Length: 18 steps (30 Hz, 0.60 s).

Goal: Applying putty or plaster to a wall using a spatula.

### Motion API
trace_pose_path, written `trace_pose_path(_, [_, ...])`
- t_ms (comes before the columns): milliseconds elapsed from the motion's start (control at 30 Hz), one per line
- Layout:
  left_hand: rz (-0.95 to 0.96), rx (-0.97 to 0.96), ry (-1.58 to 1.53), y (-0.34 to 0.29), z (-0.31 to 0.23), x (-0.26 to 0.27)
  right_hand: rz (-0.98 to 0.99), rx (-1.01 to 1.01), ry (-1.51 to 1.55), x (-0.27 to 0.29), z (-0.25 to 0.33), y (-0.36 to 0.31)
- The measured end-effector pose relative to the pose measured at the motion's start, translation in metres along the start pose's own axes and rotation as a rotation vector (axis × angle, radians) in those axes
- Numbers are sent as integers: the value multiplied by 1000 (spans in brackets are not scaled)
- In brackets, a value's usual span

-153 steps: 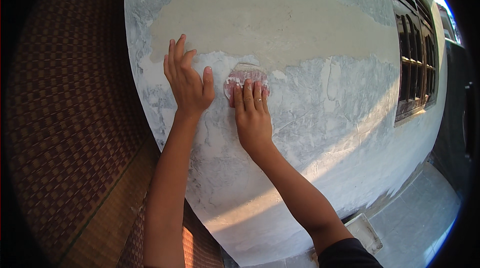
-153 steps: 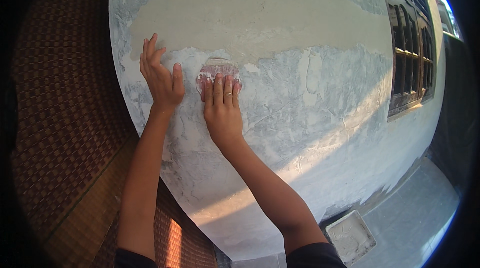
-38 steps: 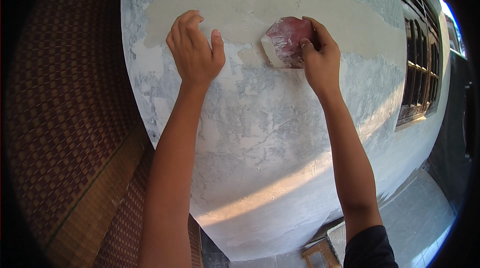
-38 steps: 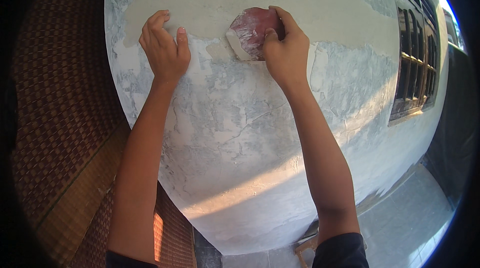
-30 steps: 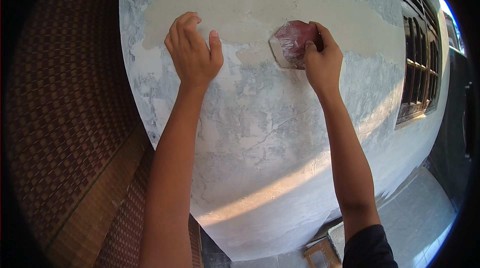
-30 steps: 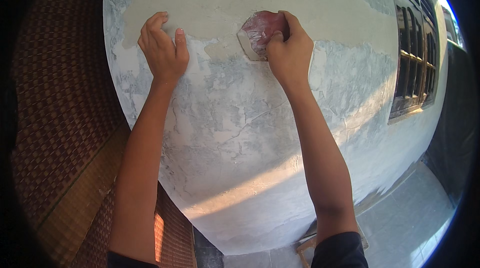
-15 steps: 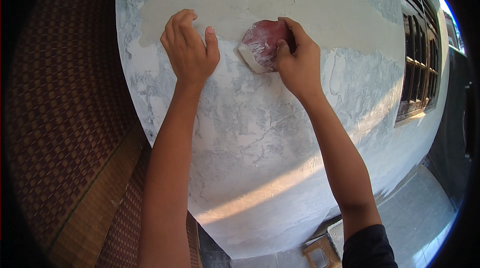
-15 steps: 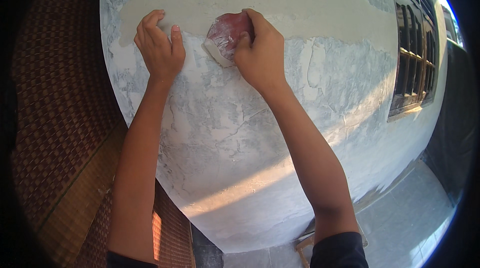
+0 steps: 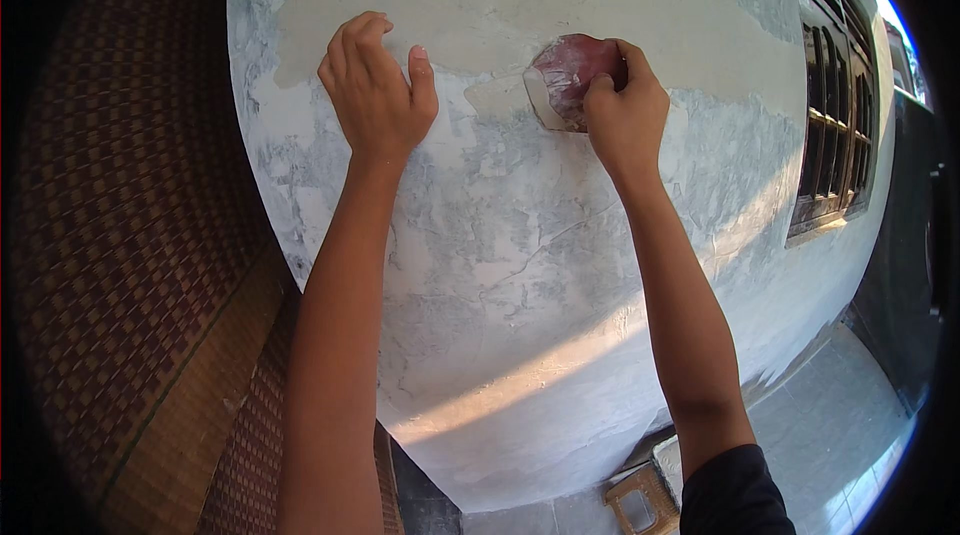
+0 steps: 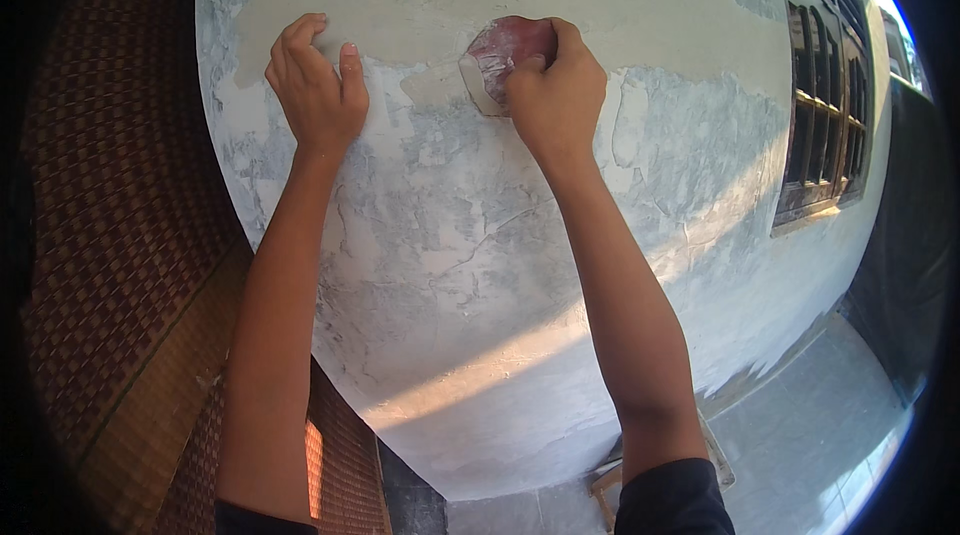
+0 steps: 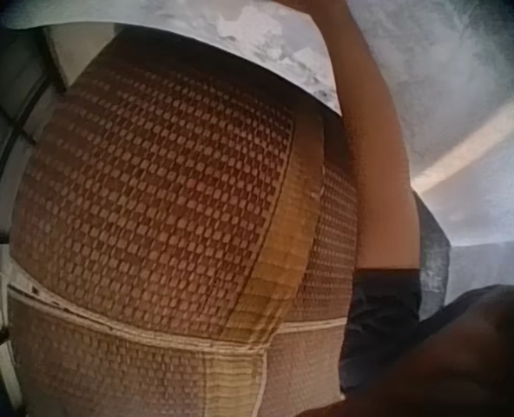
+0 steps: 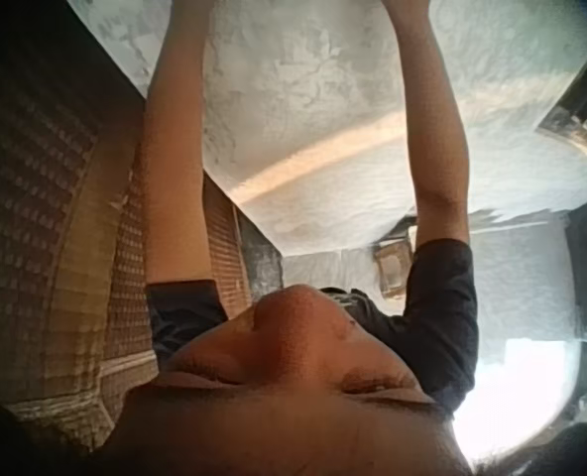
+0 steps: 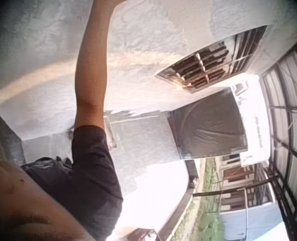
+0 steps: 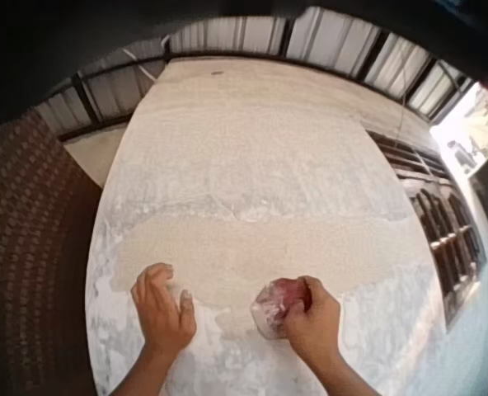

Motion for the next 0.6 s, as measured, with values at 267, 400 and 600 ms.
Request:
trace_pose_path(267, [29,46,-21,2,0,0,4,15,75,-9,1,-19])
trace_pose_path(400, [30,32,-13,1,0,1,-80,-154,133,4,-18,-29])
trace_pose_path(600, [33,48,-24,-2,-4,0,-66,-79,33,1,-14,-32])
Point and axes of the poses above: each hand's wrist, its own y-axis towards the middle knuckle, its own x-axis out of the back of the hand, z = x × y, the point moved 7 cm from there along y, towards the middle knuckle, and after that the axes turned 15 degrees about -y, right-handed, at the moved point
